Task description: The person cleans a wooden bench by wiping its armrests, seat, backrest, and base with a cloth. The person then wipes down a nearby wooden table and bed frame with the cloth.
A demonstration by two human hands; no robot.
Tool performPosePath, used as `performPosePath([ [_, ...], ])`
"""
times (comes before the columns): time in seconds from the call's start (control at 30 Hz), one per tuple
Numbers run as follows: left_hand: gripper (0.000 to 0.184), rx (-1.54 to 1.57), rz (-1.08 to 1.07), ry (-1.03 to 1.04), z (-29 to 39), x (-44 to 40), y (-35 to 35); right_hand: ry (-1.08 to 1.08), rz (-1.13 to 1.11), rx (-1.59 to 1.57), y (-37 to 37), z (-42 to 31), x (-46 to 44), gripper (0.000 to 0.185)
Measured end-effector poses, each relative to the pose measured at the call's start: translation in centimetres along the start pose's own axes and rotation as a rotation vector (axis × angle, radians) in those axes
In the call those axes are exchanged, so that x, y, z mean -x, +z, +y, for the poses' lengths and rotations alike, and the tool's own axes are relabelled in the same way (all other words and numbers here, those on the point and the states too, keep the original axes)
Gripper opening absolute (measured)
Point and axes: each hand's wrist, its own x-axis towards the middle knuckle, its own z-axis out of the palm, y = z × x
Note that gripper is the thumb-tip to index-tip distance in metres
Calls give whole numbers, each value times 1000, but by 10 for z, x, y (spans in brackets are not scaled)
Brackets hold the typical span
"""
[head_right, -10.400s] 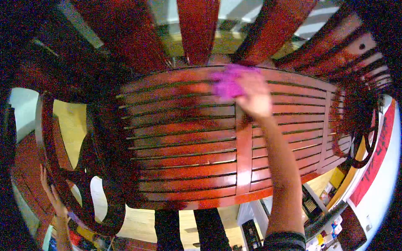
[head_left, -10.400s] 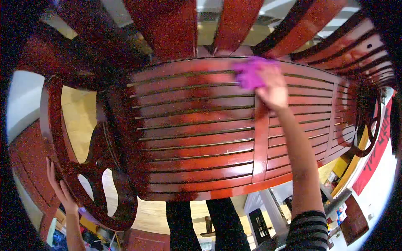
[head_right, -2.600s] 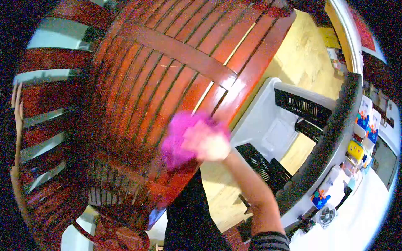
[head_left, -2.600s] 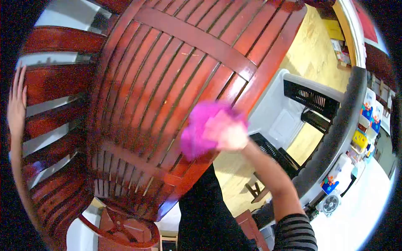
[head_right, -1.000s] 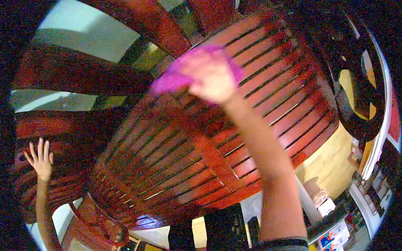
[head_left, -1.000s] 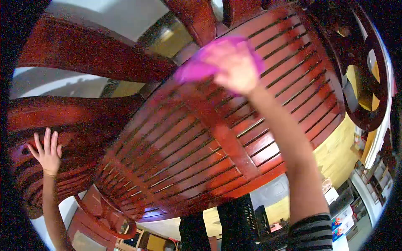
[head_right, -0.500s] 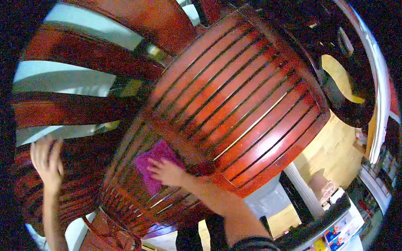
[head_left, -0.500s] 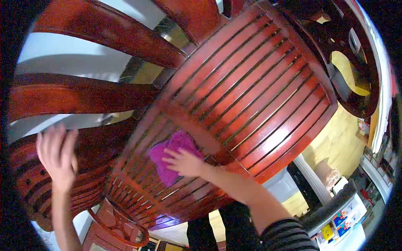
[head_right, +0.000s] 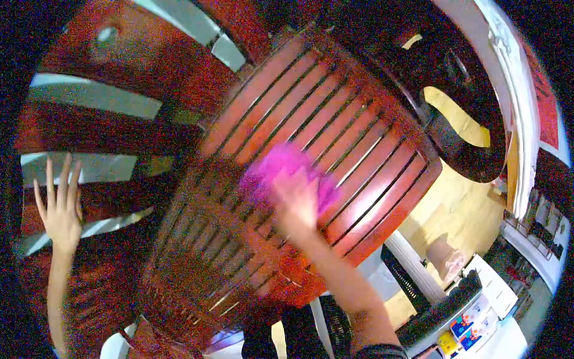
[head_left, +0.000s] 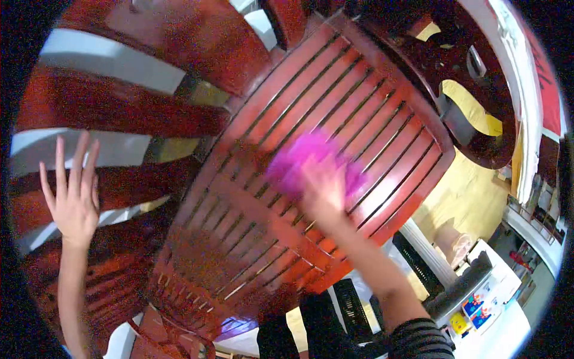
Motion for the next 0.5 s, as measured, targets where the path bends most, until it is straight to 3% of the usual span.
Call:
performPosePath([
  [0.03,44,12,-5,7,0,-1,-3,4,12,2,5,-19,31,42],
  [0.13,44,33,-22,16,1,-4,-5,-1046,-420,-344,34,-42,78,38],
  [0.2,44,23,-23,27,2,-7,-11,-1161,-392,-261,44,-23,40,37],
  [0.3,43,-9,-17,41,3,-7,-10,-1057,-347,23,-12,6,-93,39],
  [0.33,43,-24,-13,40,3,-7,-8,-1019,-293,4,-18,25,-132,45],
  [0.37,43,-24,4,47,2,-6,-6,-1011,-92,11,-17,53,-163,51],
  [0.4,43,-26,5,43,2,-5,-6,-945,-77,36,-36,68,-198,57],
  [0.43,43,-27,-1,46,1,-5,-6,-813,-67,137,-57,82,-227,59],
  [0.5,42,-38,-24,64,-1,-5,-5,-450,182,172,-75,119,-271,61],
])
